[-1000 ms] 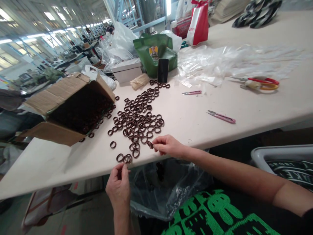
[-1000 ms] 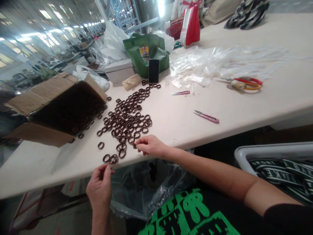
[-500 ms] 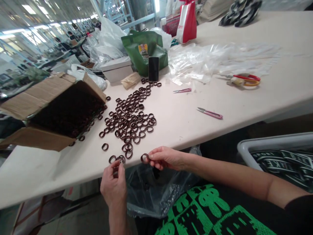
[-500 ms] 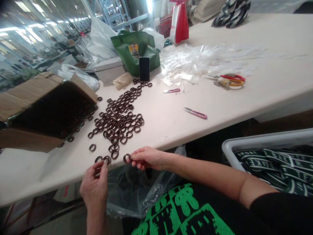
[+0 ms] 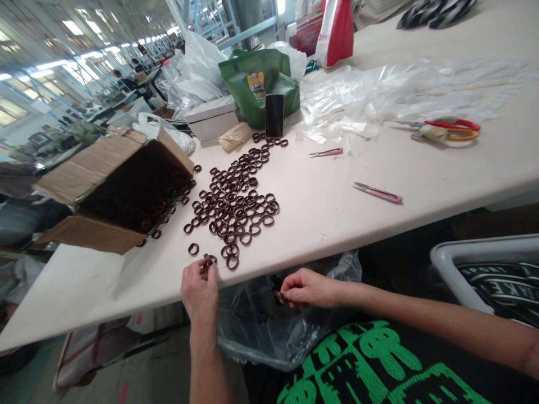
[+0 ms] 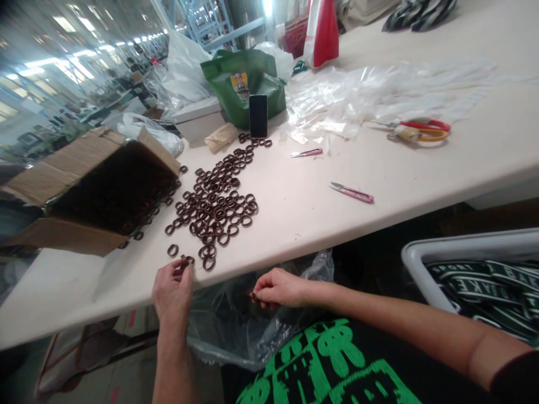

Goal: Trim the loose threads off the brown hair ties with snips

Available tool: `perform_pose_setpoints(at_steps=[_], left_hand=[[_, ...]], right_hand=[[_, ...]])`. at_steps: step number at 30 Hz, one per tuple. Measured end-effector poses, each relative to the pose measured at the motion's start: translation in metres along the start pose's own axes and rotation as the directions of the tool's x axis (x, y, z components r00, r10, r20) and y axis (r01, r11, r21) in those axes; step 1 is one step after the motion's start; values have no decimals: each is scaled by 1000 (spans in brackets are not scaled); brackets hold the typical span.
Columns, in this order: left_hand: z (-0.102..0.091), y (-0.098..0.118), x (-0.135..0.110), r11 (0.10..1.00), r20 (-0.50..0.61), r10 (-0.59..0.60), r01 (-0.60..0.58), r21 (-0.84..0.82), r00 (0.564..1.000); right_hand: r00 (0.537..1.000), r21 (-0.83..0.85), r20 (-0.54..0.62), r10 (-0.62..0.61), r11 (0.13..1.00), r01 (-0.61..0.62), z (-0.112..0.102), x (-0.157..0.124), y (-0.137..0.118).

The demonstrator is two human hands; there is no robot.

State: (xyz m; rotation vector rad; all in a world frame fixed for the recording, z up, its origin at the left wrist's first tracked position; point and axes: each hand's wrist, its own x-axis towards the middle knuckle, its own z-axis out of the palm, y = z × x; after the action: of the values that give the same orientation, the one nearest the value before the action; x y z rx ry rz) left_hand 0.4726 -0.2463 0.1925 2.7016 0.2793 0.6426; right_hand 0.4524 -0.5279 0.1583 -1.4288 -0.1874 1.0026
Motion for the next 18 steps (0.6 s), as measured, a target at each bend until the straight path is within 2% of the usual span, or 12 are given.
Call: perform_pose_setpoints(at_steps=[2, 4, 7, 9, 11, 13, 15, 18], left_hand=[[-6, 8, 1, 999, -65, -38, 39, 12, 997], [-11, 19, -2, 999, -42, -47, 47, 0, 998], [-13, 36, -9, 993, 180, -34, 53, -105, 983], [-10, 42, -11, 950, 288, -107, 183, -253, 952], [-6, 44, -11, 847, 345, -212, 348, -402, 914], [-4, 42, -10, 728, 387, -285, 461, -508, 877], [-4, 39, -8, 632, 419, -324, 524, -572, 848], [-10, 39, -5, 416, 466, -366, 590, -692, 805]], right_hand=[[1000, -62, -6, -15, 998, 15, -1, -1, 6], [1000, -105, -3, -28, 994, 28, -1, -2, 12], [1000, -151, 6, -31, 988, 31, -1, -2, 18], [999, -187, 8, -32, 982, 33, -1, -2, 21], [999, -210, 8, -35, 977, 36, -2, -1, 23], [999, -219, 7, -41, 975, 42, -3, -1, 25], [999, -219, 3, -44, 975, 44, -3, -1, 26], [999, -229, 1, -52, 972, 51, -4, 0, 27]])
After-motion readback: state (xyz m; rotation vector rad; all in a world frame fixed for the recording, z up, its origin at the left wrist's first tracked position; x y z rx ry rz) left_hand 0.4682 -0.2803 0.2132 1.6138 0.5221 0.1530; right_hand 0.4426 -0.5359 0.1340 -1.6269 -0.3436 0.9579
